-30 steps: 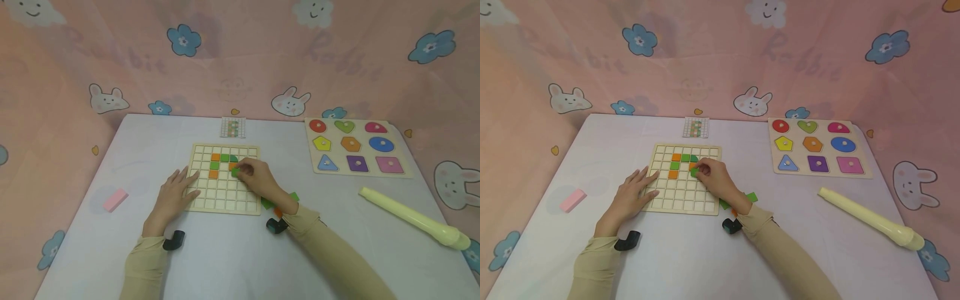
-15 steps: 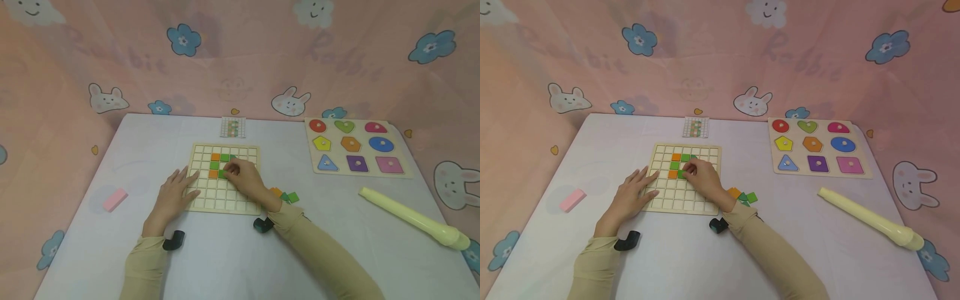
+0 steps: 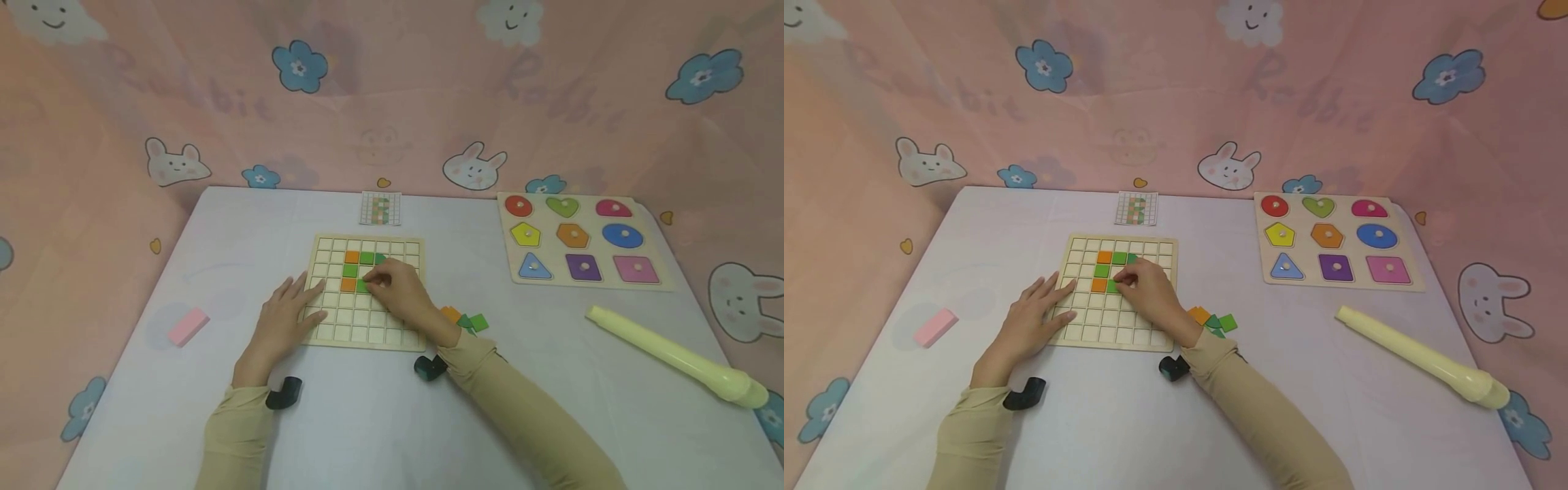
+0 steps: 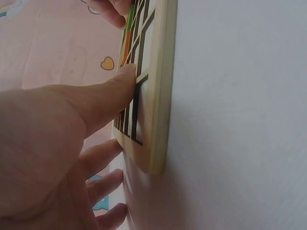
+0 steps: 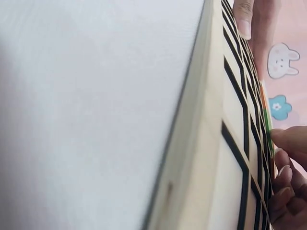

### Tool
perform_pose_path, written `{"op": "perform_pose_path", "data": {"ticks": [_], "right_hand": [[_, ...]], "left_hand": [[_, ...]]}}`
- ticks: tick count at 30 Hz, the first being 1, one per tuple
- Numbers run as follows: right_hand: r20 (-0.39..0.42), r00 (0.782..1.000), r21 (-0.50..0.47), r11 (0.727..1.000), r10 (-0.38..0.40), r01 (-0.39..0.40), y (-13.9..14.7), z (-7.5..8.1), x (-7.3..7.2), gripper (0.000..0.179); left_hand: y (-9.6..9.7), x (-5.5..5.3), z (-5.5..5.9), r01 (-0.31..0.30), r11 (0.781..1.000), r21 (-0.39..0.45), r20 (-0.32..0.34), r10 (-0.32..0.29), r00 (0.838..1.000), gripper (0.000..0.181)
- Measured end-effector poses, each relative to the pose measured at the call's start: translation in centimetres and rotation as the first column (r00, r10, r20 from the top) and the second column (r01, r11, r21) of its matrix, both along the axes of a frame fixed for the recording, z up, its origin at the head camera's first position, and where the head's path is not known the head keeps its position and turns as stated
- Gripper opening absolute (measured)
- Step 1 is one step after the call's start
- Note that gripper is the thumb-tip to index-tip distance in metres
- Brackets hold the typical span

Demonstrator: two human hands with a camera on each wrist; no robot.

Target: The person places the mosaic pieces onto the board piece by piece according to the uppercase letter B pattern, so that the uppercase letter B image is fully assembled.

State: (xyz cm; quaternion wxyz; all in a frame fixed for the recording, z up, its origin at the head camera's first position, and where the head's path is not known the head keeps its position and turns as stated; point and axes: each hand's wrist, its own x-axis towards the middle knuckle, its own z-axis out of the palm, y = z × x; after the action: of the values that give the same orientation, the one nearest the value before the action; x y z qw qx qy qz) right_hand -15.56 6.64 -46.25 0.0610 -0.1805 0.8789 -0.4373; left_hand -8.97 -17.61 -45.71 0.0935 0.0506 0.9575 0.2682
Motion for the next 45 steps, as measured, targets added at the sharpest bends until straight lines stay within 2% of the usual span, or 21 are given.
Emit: {"op": "perform_pose_path", "data": {"ticks": [5, 16, 24, 28, 34, 36, 45], "right_hand": [[0.018, 0.999, 0.009, 0.999, 0.046, -0.046, 1.2, 0.2, -0.2, 0.014], [0.079, 0.987, 0.099, 0.984, 0.141, -0.149, 5.1, 1.1, -0.3, 0.018], [0.172, 0.978, 0.142, 0.980, 0.113, -0.139, 8.7, 1.6, -0.4, 0.013], [0.251, 0.962, 0.208, 0.965, 0.106, -0.161, 10.1, 1.8, -0.5, 0.014], [0.370, 0.917, 0.250, 0.935, 0.149, -0.252, 11.0, 2.4, -0.2, 0.026], [0.374, 0.912, 0.241, 0.931, 0.172, -0.274, 11.1, 2.5, -0.1, 0.028], [0.323, 0.925, 0.246, 0.926, 0.200, -0.286, 10.9, 2.1, 0.3, 0.022]], "left_hand": [[-0.1, 0.0, 0.0, 0.008, 1.000, 0.002, -0.010, -0.008, 1.000, 0.063], [-0.1, 0.0, -0.2, 0.015, 1.000, 0.000, -0.024, -0.015, 1.000, 0.063], [-0.2, 0.0, -0.2, 0.016, 1.000, 0.000, -0.017, -0.016, 1.000, 0.063], [-0.2, 0.0, -0.2, 0.012, 1.000, 0.001, 0.002, -0.012, 1.000, 0.063], [-0.3, 0.1, -0.2, 0.011, 1.000, 0.005, 0.010, -0.011, 1.000, 0.063], [-0.4, 0.1, -0.3, 0.011, 1.000, 0.009, 0.009, -0.011, 1.000, 0.063], [-0.4, 0.1, -0.2, 0.015, 1.000, 0.010, 0.006, -0.015, 1.000, 0.062]]}}
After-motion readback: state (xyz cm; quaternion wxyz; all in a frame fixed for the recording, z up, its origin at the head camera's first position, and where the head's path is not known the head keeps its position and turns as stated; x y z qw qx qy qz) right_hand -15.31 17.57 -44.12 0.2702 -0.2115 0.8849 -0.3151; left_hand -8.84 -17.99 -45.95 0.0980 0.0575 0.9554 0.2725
